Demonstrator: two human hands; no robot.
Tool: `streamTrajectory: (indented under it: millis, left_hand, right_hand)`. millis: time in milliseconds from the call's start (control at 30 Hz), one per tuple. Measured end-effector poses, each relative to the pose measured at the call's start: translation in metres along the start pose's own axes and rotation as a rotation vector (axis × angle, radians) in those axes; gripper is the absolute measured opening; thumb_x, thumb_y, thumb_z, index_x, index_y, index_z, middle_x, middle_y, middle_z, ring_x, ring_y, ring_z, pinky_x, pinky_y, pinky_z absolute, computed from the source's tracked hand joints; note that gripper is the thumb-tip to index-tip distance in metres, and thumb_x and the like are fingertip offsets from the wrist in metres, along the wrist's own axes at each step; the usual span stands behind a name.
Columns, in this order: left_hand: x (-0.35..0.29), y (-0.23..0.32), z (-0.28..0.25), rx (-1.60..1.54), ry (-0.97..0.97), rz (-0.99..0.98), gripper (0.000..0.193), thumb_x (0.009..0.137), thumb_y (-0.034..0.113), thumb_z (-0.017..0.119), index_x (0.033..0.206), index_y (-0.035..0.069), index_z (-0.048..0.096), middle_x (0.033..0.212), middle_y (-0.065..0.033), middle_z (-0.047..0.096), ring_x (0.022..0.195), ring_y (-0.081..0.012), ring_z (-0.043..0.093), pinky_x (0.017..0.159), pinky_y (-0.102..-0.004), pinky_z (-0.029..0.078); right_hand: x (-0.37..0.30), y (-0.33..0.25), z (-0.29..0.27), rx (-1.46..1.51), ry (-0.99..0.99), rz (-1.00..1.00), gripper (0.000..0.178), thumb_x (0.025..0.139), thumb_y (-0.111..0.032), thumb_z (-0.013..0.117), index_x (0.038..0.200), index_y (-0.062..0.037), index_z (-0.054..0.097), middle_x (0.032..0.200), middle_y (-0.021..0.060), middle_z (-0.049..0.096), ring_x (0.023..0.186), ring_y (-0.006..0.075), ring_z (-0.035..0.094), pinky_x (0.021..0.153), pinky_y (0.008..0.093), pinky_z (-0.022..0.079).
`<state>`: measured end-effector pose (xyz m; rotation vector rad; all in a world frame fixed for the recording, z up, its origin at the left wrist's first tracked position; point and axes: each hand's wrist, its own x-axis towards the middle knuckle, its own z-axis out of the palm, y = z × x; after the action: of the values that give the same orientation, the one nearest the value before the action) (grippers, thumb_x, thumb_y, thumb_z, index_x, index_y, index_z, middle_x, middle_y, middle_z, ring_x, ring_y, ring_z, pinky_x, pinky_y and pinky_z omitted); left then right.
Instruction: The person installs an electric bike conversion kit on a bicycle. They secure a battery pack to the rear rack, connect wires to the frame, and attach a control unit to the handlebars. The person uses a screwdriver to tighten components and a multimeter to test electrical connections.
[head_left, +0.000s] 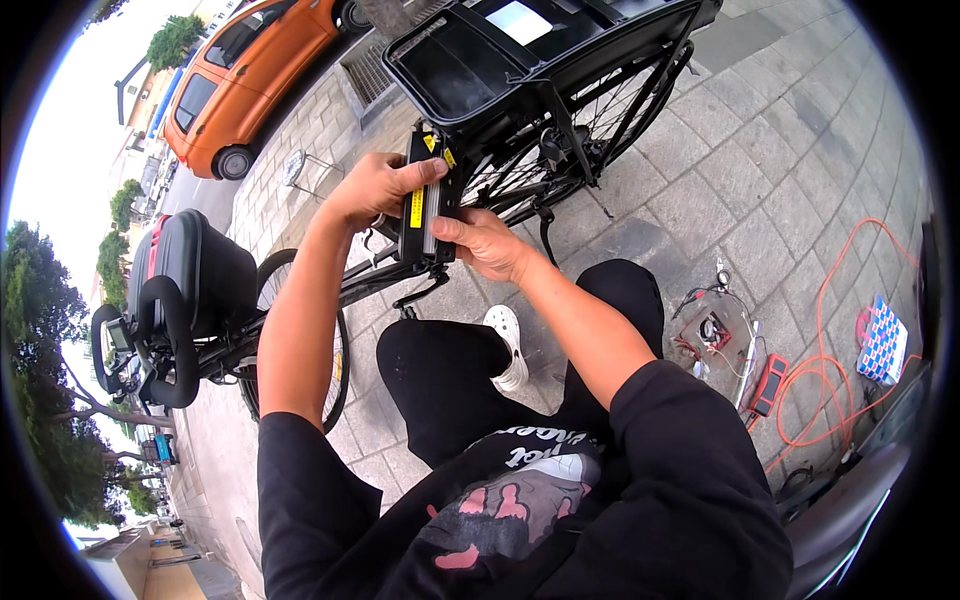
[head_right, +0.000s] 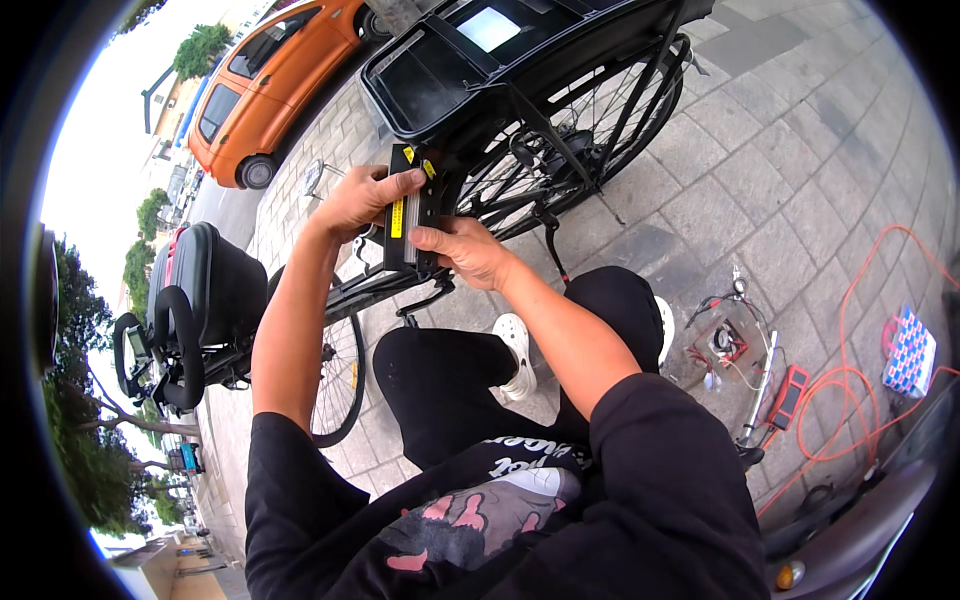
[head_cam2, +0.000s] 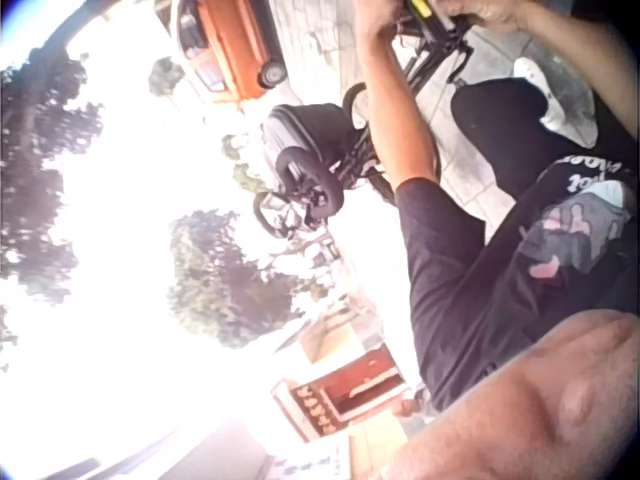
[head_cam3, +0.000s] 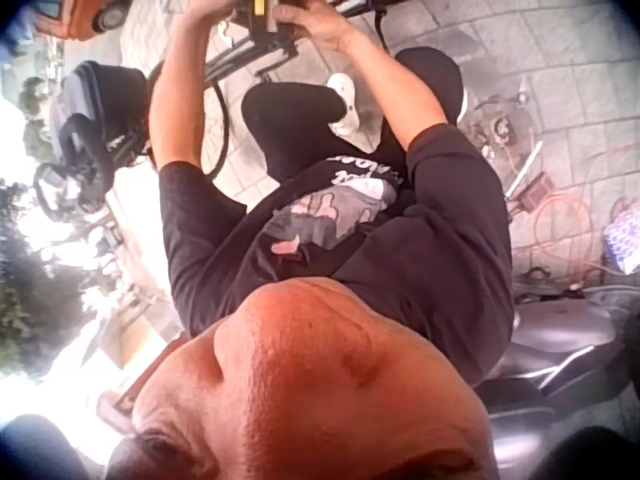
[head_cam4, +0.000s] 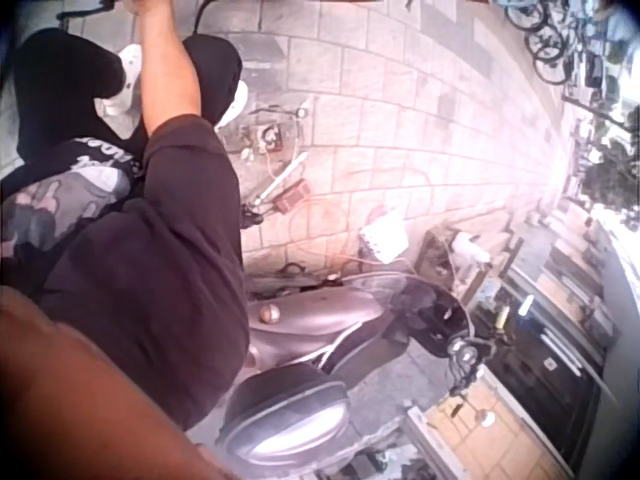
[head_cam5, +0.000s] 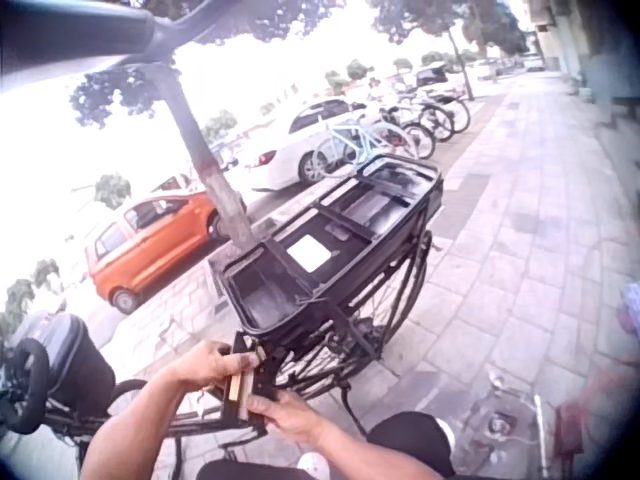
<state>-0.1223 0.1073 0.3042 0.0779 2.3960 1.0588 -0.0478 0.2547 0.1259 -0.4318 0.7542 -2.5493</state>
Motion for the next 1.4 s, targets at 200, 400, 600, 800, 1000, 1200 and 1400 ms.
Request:
streamTrajectory:
  millis: [200, 400, 600, 800, 1000, 1200, 1400]
  left_hand:
    - [-0.01, -0.016, -0.008, -0.238, 0.013, -0.007, 0.067, 0.093, 0.055, 0.084, 0.117, -0.007, 0.071, 0.097, -0.0111, 0.077, 0.077, -0.0173, 0.074, 0.07, -0.0305, 0.06]
    - [-0.035, -0.028, -0.006, -0.296, 0.158, 0.081, 0.057, 0.098, 0.05, 0.08, 0.113, -0.005, 0.072, 0.092, -0.0083, 0.073, 0.079, -0.0161, 0.073, 0.069, -0.031, 0.059]
    - [-0.127, -0.082, 0.036, -0.772, 0.157, 0.264, 0.056, 0.098, 0.04, 0.08, 0.127, -0.006, 0.067, 0.111, -0.0154, 0.075, 0.09, -0.0216, 0.077, 0.081, -0.0355, 0.064]
    - [-0.109, -0.161, 0.132, -0.446, -0.24, -0.012, 0.059, 0.09, 0.044, 0.087, 0.122, -0.003, 0.072, 0.101, -0.0108, 0.076, 0.092, -0.017, 0.072, 0.084, -0.0307, 0.057]
    - [-0.019, -0.261, 0.241, 0.069, -0.322, -0.06, 0.064, 0.075, 0.034, 0.087, 0.125, -0.001, 0.069, 0.109, -0.019, 0.077, 0.098, -0.0294, 0.074, 0.091, -0.0393, 0.058]
    - [0.03, -0.319, 0.311, 0.164, -0.263, -0.177, 0.082, 0.073, 0.039, 0.092, 0.133, -0.008, 0.062, 0.124, -0.0297, 0.074, 0.118, -0.0402, 0.073, 0.1, -0.0438, 0.058]
    - [0.054, -0.385, 0.365, 0.041, -0.199, -0.235, 0.098, 0.071, 0.038, 0.096, 0.15, 0.0, 0.05, 0.146, -0.0282, 0.062, 0.129, -0.0416, 0.068, 0.108, -0.047, 0.056]
  right_hand:
    - [-0.003, -0.006, -0.001, 0.067, -0.056, 0.044, 0.067, 0.099, -0.037, 0.083, 0.148, 0.0004, 0.057, 0.134, 0.0067, 0.07, 0.121, 0.0164, 0.068, 0.106, 0.0349, 0.056]
    - [-0.007, -0.01, -0.005, 0.104, -0.065, 0.066, 0.063, 0.099, -0.03, 0.081, 0.149, 0.0, 0.057, 0.138, 0.008, 0.069, 0.127, 0.0195, 0.066, 0.115, 0.0383, 0.05]
    - [-0.009, -0.014, -0.005, 0.064, -0.035, 0.072, 0.05, 0.105, -0.032, 0.073, 0.142, 0.0001, 0.066, 0.14, 0.0094, 0.07, 0.13, 0.0207, 0.066, 0.115, 0.0416, 0.05]
    - [-0.011, -0.013, -0.011, -0.053, -0.013, 0.092, 0.054, 0.106, -0.034, 0.072, 0.146, 0.0002, 0.061, 0.143, 0.0098, 0.068, 0.132, 0.0212, 0.064, 0.117, 0.0449, 0.049]
    - [-0.028, -0.007, -0.022, -0.231, 0.011, 0.188, 0.059, 0.107, -0.033, 0.071, 0.15, 0.004, 0.056, 0.148, 0.0177, 0.064, 0.135, 0.0276, 0.063, 0.115, 0.0468, 0.051]
    - [-0.071, 0.01, -0.062, -1.009, 0.236, 0.53, 0.07, 0.1, -0.039, 0.073, 0.149, 0.0093, 0.057, 0.136, 0.0211, 0.072, 0.122, 0.0324, 0.072, 0.105, 0.0427, 0.056]
    - [-0.131, 0.094, -0.148, -1.631, 0.131, 0.997, 0.074, 0.093, -0.044, 0.074, 0.143, 0.009, 0.06, 0.141, 0.0336, 0.066, 0.133, 0.0461, 0.063, 0.112, 0.0469, 0.051]
